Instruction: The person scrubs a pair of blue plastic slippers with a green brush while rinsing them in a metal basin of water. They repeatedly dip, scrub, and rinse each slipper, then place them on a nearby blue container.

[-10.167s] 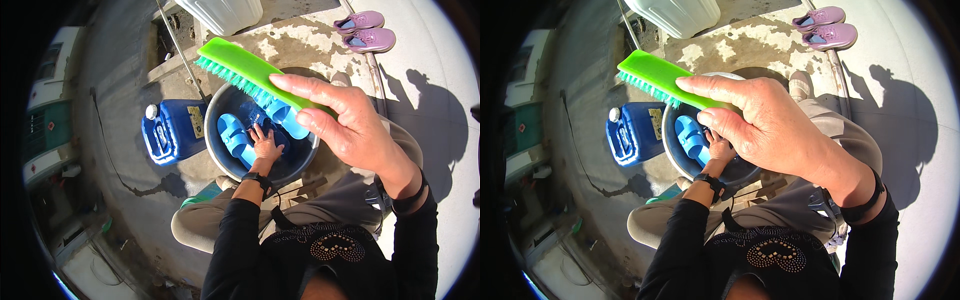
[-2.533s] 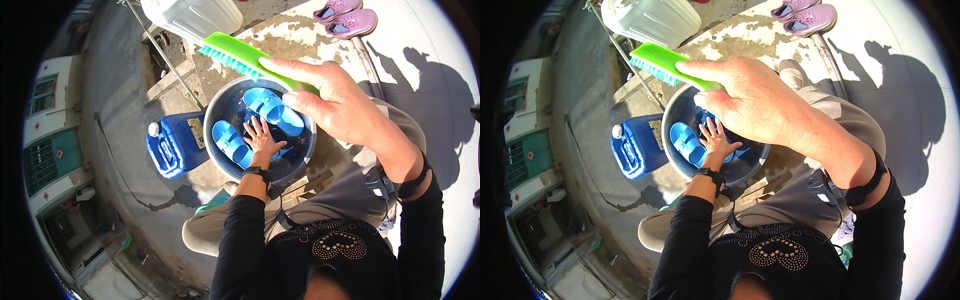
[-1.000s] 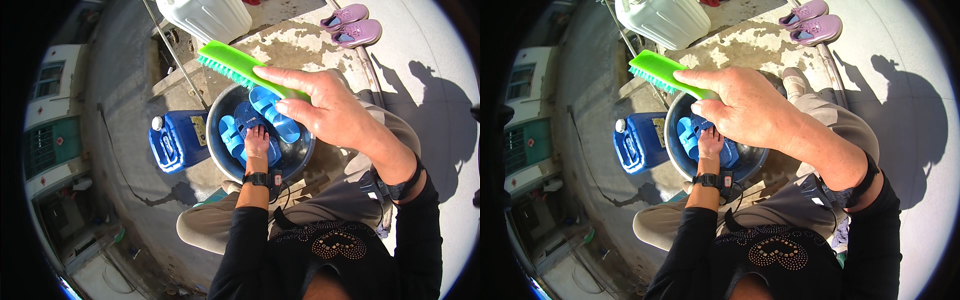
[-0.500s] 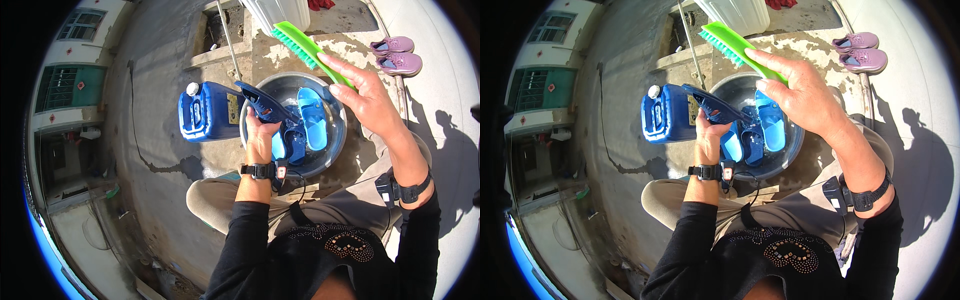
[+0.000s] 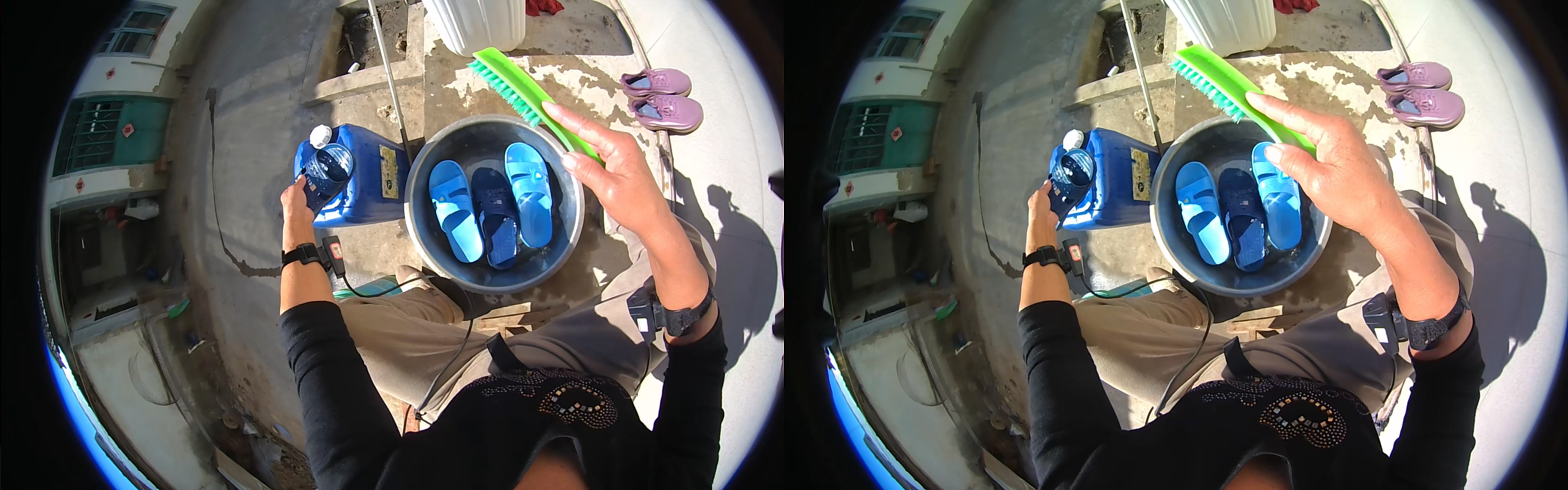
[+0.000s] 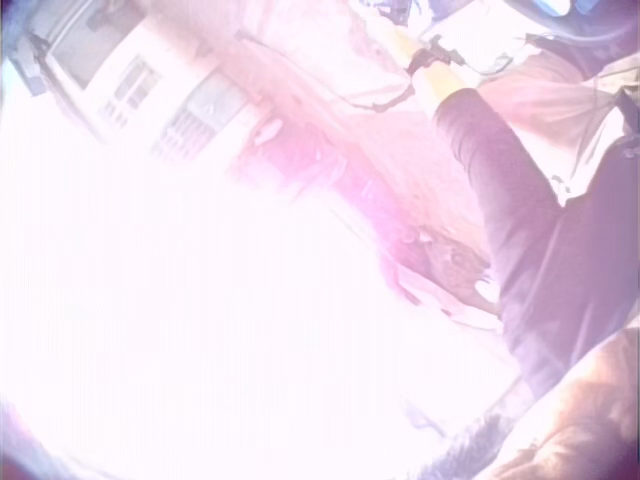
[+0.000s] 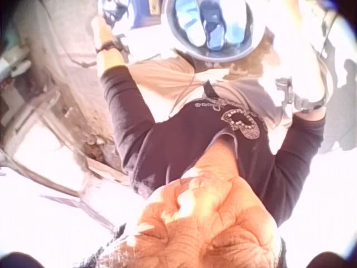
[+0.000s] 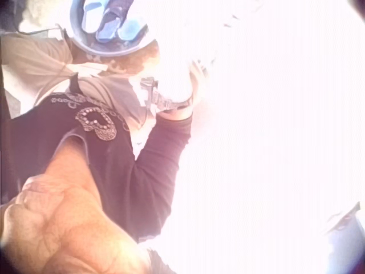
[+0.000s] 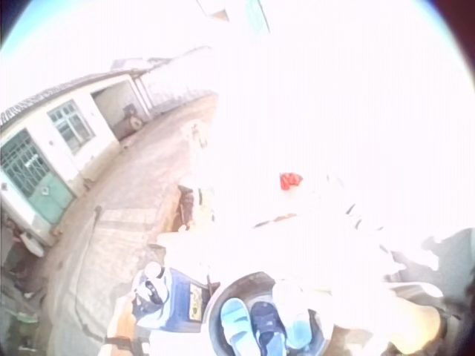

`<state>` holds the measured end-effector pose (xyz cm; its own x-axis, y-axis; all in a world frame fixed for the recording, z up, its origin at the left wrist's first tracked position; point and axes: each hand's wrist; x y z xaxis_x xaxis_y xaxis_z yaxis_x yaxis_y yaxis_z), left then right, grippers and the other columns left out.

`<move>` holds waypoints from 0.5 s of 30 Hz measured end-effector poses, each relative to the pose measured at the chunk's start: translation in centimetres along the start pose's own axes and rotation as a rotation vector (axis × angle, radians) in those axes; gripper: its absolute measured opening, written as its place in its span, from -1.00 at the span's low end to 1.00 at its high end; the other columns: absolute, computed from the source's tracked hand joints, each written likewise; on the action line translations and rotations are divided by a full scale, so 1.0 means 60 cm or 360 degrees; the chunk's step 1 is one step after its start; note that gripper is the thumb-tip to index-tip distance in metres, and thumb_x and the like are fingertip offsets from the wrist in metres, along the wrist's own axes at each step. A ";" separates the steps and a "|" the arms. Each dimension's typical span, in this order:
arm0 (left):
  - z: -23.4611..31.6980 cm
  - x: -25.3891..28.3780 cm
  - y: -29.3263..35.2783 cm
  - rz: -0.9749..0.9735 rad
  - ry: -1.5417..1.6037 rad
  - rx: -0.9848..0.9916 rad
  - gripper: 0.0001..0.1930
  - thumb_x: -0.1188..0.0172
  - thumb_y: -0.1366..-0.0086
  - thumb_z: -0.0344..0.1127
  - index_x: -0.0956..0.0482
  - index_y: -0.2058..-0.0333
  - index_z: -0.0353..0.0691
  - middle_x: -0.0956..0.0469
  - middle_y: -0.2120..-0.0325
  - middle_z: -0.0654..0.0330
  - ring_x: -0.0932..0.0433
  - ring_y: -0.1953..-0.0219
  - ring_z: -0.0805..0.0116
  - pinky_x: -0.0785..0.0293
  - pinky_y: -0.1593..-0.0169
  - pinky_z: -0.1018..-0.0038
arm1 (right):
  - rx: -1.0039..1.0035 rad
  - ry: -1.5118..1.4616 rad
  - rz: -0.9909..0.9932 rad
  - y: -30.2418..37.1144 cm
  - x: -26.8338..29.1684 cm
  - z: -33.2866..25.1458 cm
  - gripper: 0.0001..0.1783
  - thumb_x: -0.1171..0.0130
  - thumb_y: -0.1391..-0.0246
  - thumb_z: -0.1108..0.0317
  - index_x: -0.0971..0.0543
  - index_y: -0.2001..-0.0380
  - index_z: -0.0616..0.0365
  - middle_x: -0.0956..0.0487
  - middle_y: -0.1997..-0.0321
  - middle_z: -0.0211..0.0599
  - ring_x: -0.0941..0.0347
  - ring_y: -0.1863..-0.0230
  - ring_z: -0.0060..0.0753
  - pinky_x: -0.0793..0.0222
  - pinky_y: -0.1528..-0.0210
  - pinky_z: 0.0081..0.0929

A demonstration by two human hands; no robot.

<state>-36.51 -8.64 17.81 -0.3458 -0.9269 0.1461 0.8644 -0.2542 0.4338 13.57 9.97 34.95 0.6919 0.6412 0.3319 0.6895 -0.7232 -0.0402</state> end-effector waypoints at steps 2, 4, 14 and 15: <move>-0.037 0.039 -0.039 0.0165 -0.0214 -0.0135 -0.63 -0.23 -0.22 -0.31 -0.45 0.11 -0.48 -0.57 0.30 -0.04 -0.62 0.36 0.12 -0.61 0.28 0.20 | -0.0079 0.0036 0.0005 -0.002 0.005 0.003 -0.44 -0.06 -0.08 0.56 -0.39 -0.20 0.06 -0.57 0.00 -0.30 -0.39 0.26 -0.66 -0.37 0.13 -0.63; -0.058 0.063 -0.072 0.0355 -0.0498 -0.0200 -0.62 -0.27 -0.18 -0.32 -0.47 0.14 -0.51 -0.58 0.31 -0.01 -0.62 0.36 0.18 -0.56 0.23 0.29 | 0.0007 0.0061 -0.0007 -0.006 0.008 0.006 -0.44 -0.06 -0.08 0.57 -0.39 -0.20 0.08 -0.57 0.01 -0.29 -0.42 0.20 -0.64 -0.36 0.06 -0.61; -0.084 0.032 -0.111 0.0080 -0.1513 -0.0469 -0.50 -0.37 -0.03 -0.27 -0.54 0.06 -0.38 -0.58 0.15 -0.03 -0.55 0.10 0.15 -0.43 -0.01 0.34 | -0.0017 0.0167 -0.0170 -0.036 -0.004 -0.005 -0.43 0.00 -0.09 0.53 -0.33 -0.22 0.24 -0.44 -0.20 -0.11 -0.36 -0.21 -0.31 -0.17 -0.27 -0.40; -0.079 0.017 -0.102 0.0208 -0.1690 -0.0530 -0.46 -0.38 0.00 -0.23 -0.53 0.04 -0.36 -0.58 0.15 -0.05 -0.54 0.08 0.10 -0.41 -0.04 0.31 | 0.0003 0.0161 -0.0163 -0.036 -0.002 -0.005 -0.44 -0.01 -0.10 0.51 -0.33 -0.22 0.22 -0.45 -0.18 -0.11 -0.39 -0.18 -0.33 -0.21 -0.24 -0.41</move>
Point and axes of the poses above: each hand's wrist, its own y-axis away from the middle knuckle, its own x-axis out of the back of the hand, z = x × y
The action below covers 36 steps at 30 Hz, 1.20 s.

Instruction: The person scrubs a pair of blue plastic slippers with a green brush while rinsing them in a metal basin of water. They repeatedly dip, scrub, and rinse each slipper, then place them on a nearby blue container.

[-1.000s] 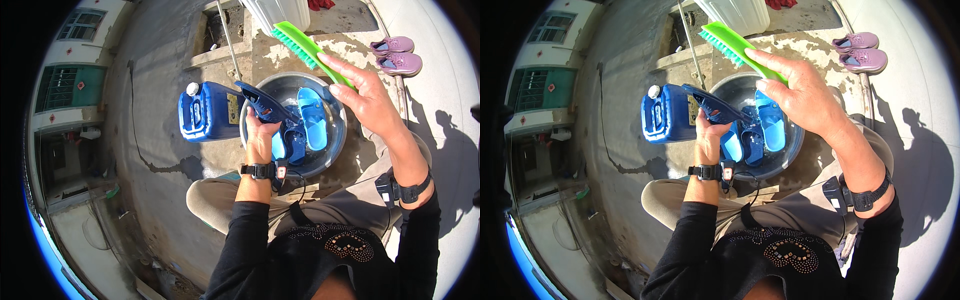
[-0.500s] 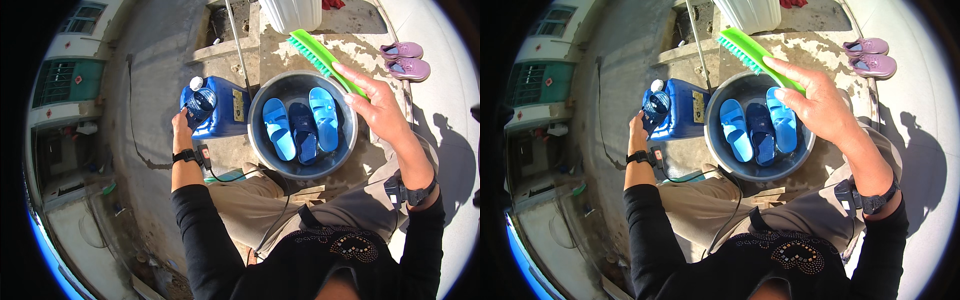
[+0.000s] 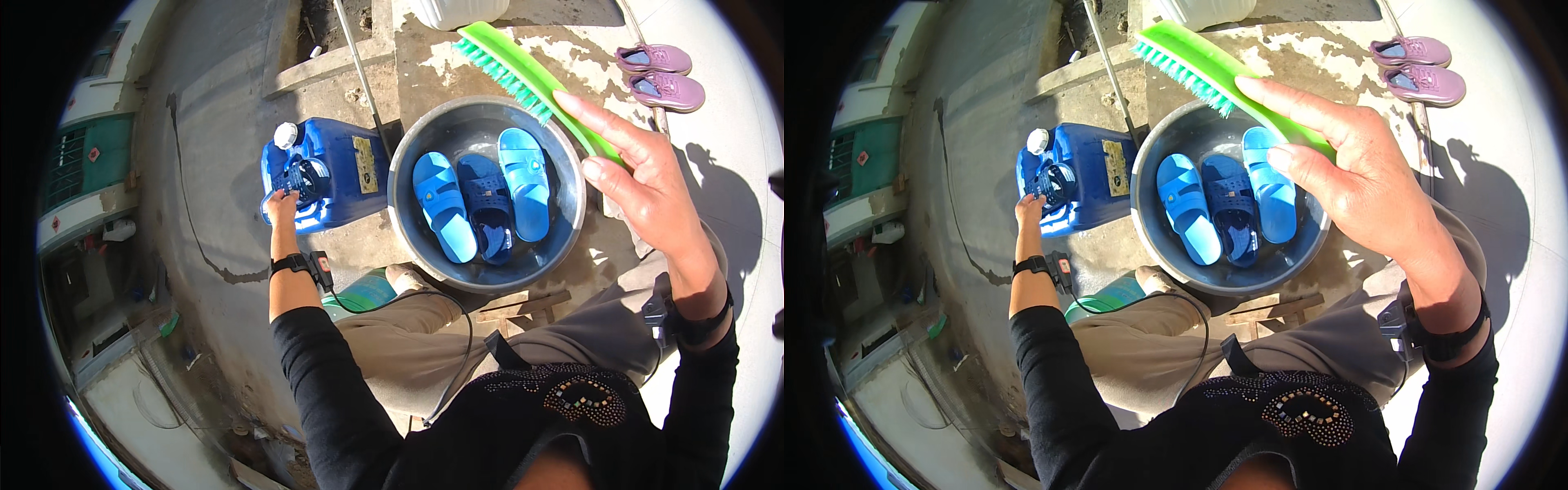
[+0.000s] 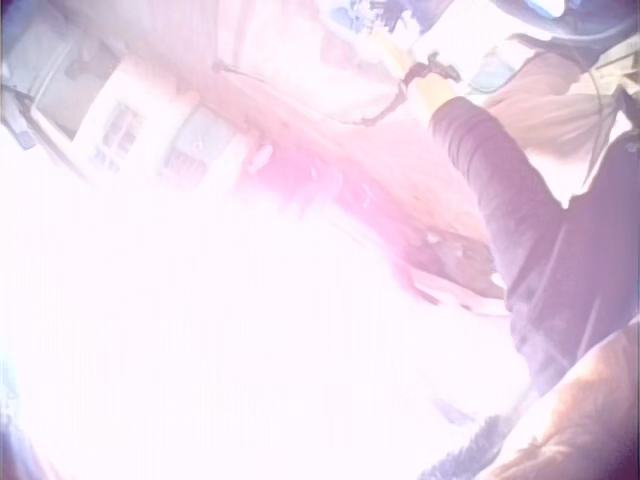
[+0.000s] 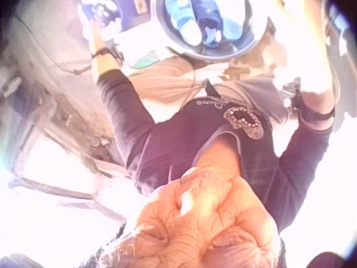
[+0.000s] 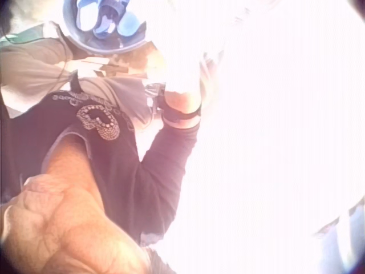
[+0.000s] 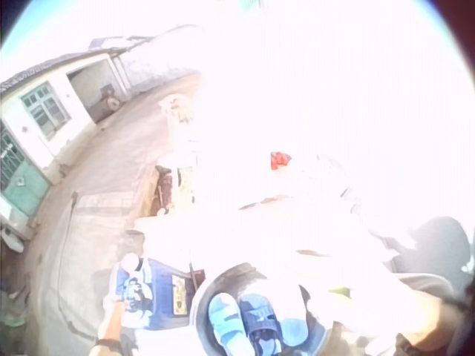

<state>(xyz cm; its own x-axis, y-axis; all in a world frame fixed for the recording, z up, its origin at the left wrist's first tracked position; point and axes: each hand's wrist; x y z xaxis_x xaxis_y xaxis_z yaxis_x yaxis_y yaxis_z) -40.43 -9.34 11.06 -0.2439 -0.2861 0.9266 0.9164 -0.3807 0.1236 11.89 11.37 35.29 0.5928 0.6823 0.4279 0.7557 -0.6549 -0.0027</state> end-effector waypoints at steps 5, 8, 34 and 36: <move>0.161 -0.027 0.098 0.0102 0.0102 -0.0727 -0.63 -0.28 -0.10 -0.21 -0.58 0.19 -0.37 -0.63 0.36 0.03 -0.62 0.30 0.20 -0.52 0.14 0.36 | 0.0012 0.0022 0.0093 0.011 0.000 0.001 -0.45 -0.03 -0.11 0.52 -0.36 -0.22 0.12 -0.57 0.08 -0.29 -0.43 0.29 -0.58 -0.38 0.19 -0.60; 0.257 -0.106 0.246 -0.1267 0.0783 -0.0463 -0.75 -0.12 -0.28 -0.18 -0.58 0.32 -0.27 -0.58 0.51 0.24 -0.50 0.54 0.55 -0.38 0.47 0.62 | 0.0110 -0.0024 0.0131 0.016 -0.001 0.002 -0.44 -0.05 -0.10 0.54 -0.36 -0.22 0.11 -0.58 0.10 -0.32 -0.40 0.33 -0.66 -0.38 0.23 -0.65; 0.233 -0.551 0.419 -0.1456 0.2159 0.1620 -0.60 0.10 -0.38 -0.06 -0.37 -0.03 -0.18 -0.50 0.04 0.01 -0.43 -0.04 -0.01 -0.20 -0.17 -0.02 | 0.0050 -0.0396 0.0129 0.053 0.037 -0.008 -0.49 -0.02 -0.09 0.57 -0.38 -0.17 0.22 -0.62 0.23 -0.02 -0.62 0.35 -0.46 -0.48 0.33 -0.55; 0.244 -0.502 0.426 -0.1493 0.2579 0.1480 -0.60 0.13 -0.38 -0.03 -0.38 -0.02 -0.18 -0.51 0.07 0.02 -0.46 0.00 0.01 -0.28 -0.13 0.02 | 0.0033 -0.0358 0.0123 0.053 0.036 -0.007 -0.49 -0.04 -0.08 0.55 -0.39 -0.16 0.21 -0.63 0.31 -0.05 -0.60 0.41 -0.49 -0.47 0.37 -0.55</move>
Point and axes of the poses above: each hand's wrist, its own y-axis away from the middle knuckle, its own x-axis out of the back of the hand, z = x × y
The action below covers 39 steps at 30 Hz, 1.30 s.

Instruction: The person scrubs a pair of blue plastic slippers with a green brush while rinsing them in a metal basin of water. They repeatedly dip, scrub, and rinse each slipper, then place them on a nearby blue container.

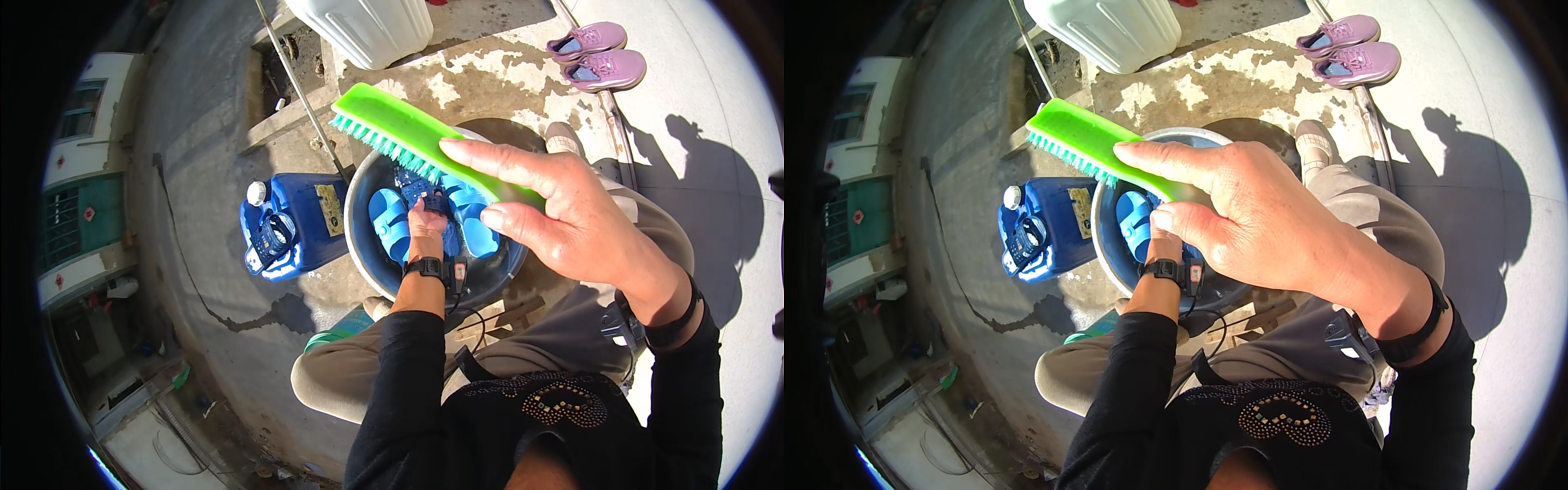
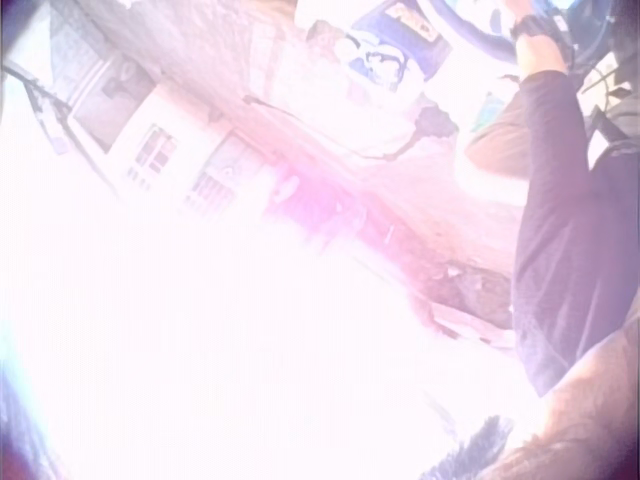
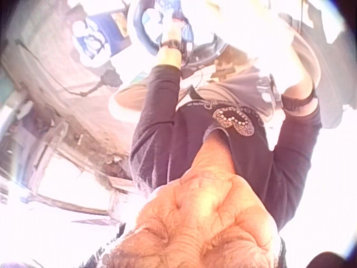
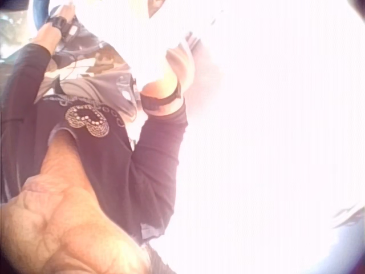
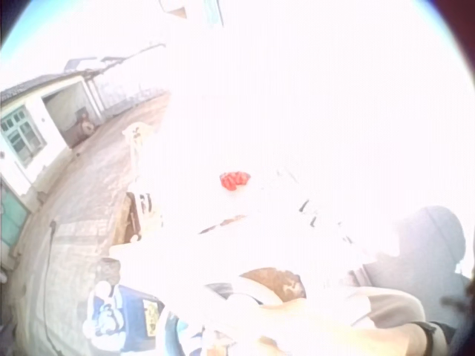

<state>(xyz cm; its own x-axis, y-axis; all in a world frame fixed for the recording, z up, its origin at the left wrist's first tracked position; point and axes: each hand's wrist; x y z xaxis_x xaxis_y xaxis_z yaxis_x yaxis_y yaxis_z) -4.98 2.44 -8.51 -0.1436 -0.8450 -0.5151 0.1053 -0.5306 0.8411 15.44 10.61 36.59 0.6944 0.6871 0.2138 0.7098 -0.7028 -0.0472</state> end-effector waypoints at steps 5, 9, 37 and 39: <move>0.020 -0.097 0.144 -0.0210 0.0151 -0.0051 -0.46 0.30 -0.40 0.16 -0.45 -0.01 -0.10 -0.55 0.13 0.15 -0.52 0.17 0.16 -0.44 -0.02 0.12 | -0.0137 0.0098 -0.0030 -0.002 0.006 -0.002 -0.43 -0.07 -0.07 0.60 -0.38 -0.21 0.11 -0.61 0.18 -0.31 -0.35 0.45 -0.73 -0.34 0.37 -0.67; 0.041 -0.155 0.221 -0.0305 0.0211 -0.0122 -0.47 0.18 -0.36 0.18 -0.44 -0.06 -0.05 -0.54 0.06 0.19 -0.52 0.11 0.22 -0.51 0.04 0.29 | -0.0215 0.0304 -0.0070 -0.006 0.007 0.006 -0.43 -0.08 -0.09 0.57 -0.40 -0.21 -0.01 -0.59 0.35 -0.38 -0.31 0.50 -0.72 -0.32 0.41 -0.67; 0.197 -0.202 0.520 -0.0943 0.0033 -0.0397 -0.56 0.06 -0.29 0.08 -0.53 0.07 -0.10 -0.56 0.09 0.17 -0.49 0.01 0.14 -0.32 -0.15 0.11 | -0.0147 0.0763 -0.0079 0.023 -0.147 0.146 -0.42 -0.02 -0.13 0.43 -0.31 -0.26 -0.07 -0.57 0.37 -0.10 -0.46 0.45 -0.19 -0.37 0.35 -0.37; 0.216 -0.204 0.535 -0.1158 0.0051 -0.0412 -0.56 0.00 -0.25 0.10 -0.58 0.13 -0.09 -0.59 0.14 0.17 -0.52 0.04 0.11 -0.34 -0.14 0.06 | -0.0954 0.0503 -0.0269 0.011 -0.133 0.175 -0.44 -0.01 -0.16 0.40 -0.30 -0.26 0.06 -0.53 0.44 -0.30 -0.40 0.45 -0.47 -0.31 0.38 -0.52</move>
Point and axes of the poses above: each hand's wrist, its own y-axis away from the middle knuckle, its own x-axis out of the back of the hand, z = x × y
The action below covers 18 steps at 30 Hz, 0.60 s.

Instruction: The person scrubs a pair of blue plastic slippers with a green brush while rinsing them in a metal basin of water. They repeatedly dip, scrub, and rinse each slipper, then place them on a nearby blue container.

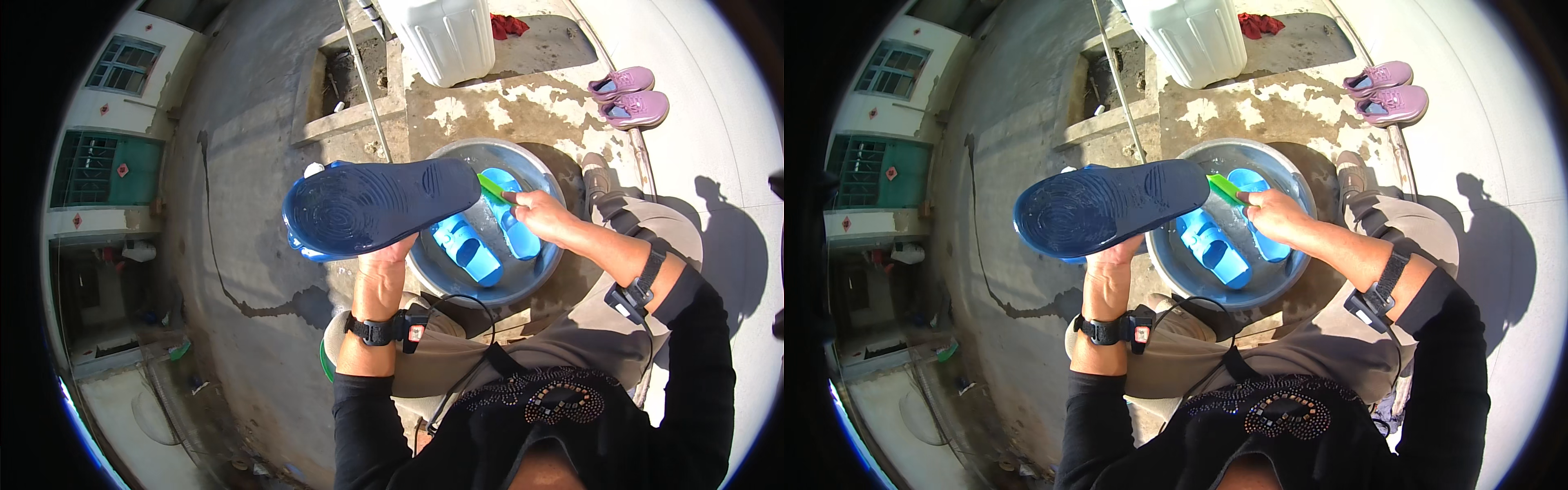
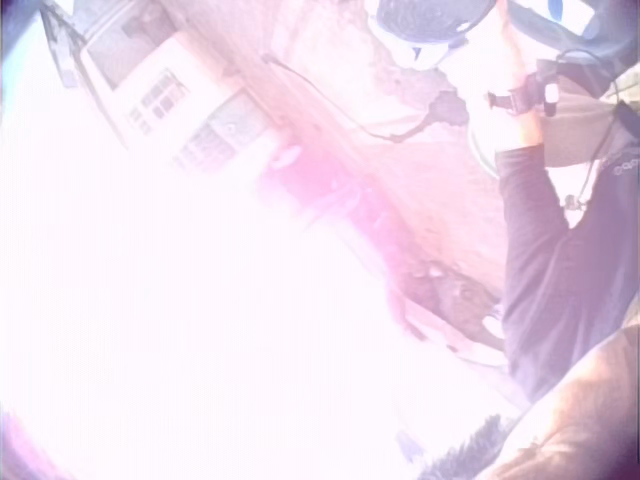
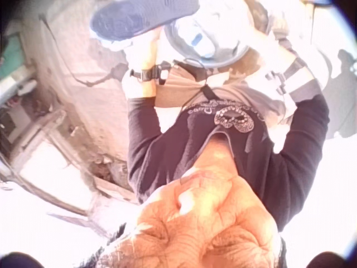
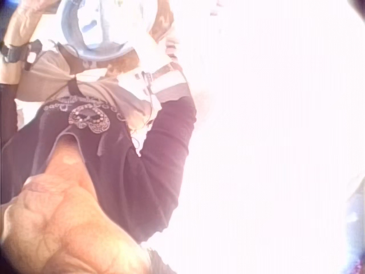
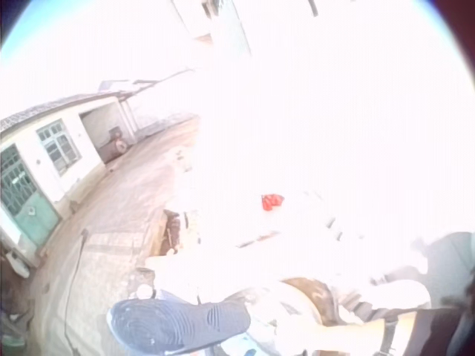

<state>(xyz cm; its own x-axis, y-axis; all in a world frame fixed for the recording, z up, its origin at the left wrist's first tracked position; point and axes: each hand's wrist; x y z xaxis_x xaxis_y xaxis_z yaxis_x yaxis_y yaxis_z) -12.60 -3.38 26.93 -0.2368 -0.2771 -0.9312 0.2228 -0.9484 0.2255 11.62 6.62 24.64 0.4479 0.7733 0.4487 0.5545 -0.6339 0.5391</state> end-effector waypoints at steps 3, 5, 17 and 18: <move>0.024 -0.002 0.008 0.0023 0.0046 -0.0072 -0.63 -0.01 -0.27 0.04 -0.61 0.18 -0.07 -0.61 0.18 0.20 -0.53 0.06 0.11 -0.34 -0.14 0.03 | -0.0060 -0.0451 0.0112 -0.007 0.012 -0.006 -0.43 -0.02 -0.15 0.31 -0.31 -0.25 0.04 -0.57 0.24 -0.07 -0.51 0.21 -0.37 -0.39 0.13 -0.40; 0.025 0.003 0.010 0.0238 0.0124 -0.0112 -0.63 0.01 -0.28 0.02 -0.61 0.18 -0.08 -0.61 0.17 0.19 -0.53 0.04 0.11 -0.33 -0.15 0.01 | 0.0466 -0.0412 0.0416 0.000 0.021 -0.034 -0.29 -0.18 -0.05 0.28 -0.24 -0.26 0.22 -0.55 0.14 -0.08 -0.49 0.15 -0.36 -0.36 0.02 -0.43; -0.121 -0.006 0.004 0.0441 -0.0166 0.0292 -0.66 0.24 -0.46 -0.23 -0.34 -0.05 -0.31 -0.50 0.06 0.08 -0.50 0.05 0.24 -0.37 -0.11 0.25 | 0.0781 -0.0498 0.0766 -0.008 0.013 -0.097 -0.32 -0.33 0.10 0.31 -0.33 -0.12 0.23 -0.59 0.17 -0.19 -0.54 0.16 -0.38 -0.40 0.00 -0.43; -0.126 -0.004 0.004 0.0343 -0.0245 0.0321 -0.66 0.23 -0.46 -0.23 -0.34 -0.05 -0.31 -0.49 0.04 0.08 -0.49 0.03 0.23 -0.35 -0.13 0.22 | 0.0749 -0.0722 0.0684 -0.013 0.018 -0.093 -0.42 -0.29 0.06 0.36 -0.37 -0.06 0.22 -0.58 0.21 -0.27 -0.54 0.24 -0.45 -0.48 0.17 -0.44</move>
<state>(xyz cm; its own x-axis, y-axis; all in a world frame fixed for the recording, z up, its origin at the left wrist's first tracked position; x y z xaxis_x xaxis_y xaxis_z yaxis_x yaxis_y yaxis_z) -5.34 -2.40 25.07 -0.3484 -0.4799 -0.8052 0.0953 -0.8727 0.4789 7.75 7.89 28.66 0.8774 0.4524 0.1598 0.4611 -0.8871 -0.0204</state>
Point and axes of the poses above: each hand's wrist, its own y-axis away from the middle knuckle, its own x-axis out of the back of the hand, z = x × y
